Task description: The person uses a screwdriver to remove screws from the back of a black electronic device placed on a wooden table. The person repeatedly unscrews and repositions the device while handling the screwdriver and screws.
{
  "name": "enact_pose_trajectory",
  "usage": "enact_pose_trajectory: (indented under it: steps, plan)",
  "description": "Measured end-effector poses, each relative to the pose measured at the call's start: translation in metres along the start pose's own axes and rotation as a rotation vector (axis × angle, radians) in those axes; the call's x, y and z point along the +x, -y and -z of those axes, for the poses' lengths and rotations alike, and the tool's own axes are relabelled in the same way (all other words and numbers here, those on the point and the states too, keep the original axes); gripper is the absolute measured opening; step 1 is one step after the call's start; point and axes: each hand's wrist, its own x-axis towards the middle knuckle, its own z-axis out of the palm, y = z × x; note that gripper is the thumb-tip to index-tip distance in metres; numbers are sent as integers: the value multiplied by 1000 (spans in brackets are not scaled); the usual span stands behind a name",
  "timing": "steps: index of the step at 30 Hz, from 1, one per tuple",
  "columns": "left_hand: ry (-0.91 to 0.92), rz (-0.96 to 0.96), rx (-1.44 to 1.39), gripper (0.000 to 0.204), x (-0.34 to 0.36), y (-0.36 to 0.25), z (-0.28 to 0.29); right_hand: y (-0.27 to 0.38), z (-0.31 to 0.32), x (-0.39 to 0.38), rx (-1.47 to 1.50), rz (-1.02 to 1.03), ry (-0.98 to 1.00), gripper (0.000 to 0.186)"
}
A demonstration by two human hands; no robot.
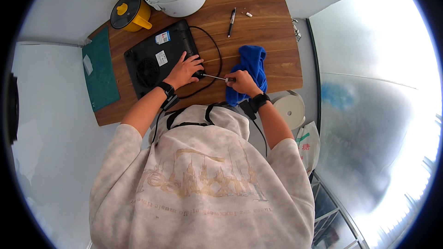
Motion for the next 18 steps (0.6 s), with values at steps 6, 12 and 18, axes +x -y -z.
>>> enact_pose_trajectory:
  steps: [6,12,18]
  plan:
    - [-20,7,-18,45,-1,-1,-1,5,-16,-13,-103,157,-230,29]
    - [-31,9,-33,43,0,-1,0,3,-18,-14,-26,95,-174,29]
    - [-25,4,-60,40,0,-1,1,-10,-17,-7,158,-80,-3,31]
